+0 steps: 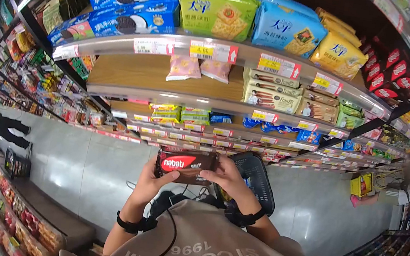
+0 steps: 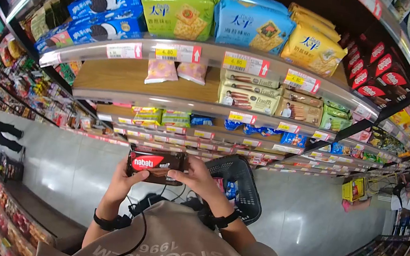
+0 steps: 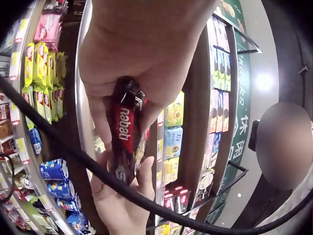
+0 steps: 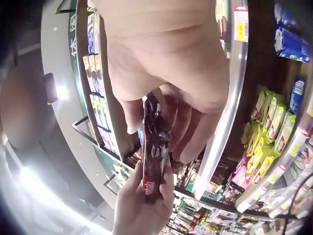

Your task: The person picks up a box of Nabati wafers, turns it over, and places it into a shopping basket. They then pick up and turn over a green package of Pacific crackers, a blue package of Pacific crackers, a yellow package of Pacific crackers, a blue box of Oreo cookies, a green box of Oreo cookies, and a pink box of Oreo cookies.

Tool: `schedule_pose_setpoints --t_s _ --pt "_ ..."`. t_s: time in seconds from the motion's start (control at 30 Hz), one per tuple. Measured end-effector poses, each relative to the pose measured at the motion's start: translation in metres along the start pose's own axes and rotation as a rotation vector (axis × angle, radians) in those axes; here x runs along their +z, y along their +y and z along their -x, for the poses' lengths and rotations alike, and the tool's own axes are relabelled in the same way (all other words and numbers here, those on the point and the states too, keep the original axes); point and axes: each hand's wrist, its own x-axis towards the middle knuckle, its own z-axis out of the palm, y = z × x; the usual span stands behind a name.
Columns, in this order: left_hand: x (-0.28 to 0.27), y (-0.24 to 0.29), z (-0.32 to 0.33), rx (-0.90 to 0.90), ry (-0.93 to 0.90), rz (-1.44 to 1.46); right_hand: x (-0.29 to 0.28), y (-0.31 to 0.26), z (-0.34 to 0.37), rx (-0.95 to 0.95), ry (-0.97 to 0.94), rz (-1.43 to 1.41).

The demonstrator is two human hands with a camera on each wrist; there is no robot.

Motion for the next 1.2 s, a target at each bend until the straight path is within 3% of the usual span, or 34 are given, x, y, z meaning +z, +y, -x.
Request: schedule_pose_setpoints --t_s 0.17,0.47,0.6,0.63,0.83,1.2 --pt "0.034 -0.005 0.003 -0.021 0.024 0.065 -0.007 -0.014 0.013 -0.013 -0.004 0.213" --pt "0.050 -0.013 -0.007 -0.064 -0.018 -0.011 -0.024 -0.003 0.029 0.036 0.089 0.096" --pt "0.057 -0.022 0.002 -0.046 0.049 -0.027 -0.029 -0.008 0.029 0.053 0.049 0.152" --pt "0.062 -0.024 0.004 0.034 0.077 -0.039 -0.032 -0.003 0.028 0.065 0.017 0.131" --pt "0.061 -0.010 0.012 -0.057 0.118 0.048 -0.027 -0.004 0.021 0.044 -0.031 0.114" --pt "0.067 -0.010 0.009 -0.021 0.053 -0.015 -0.034 -0.012 0.034 0.053 -0.021 0.111"
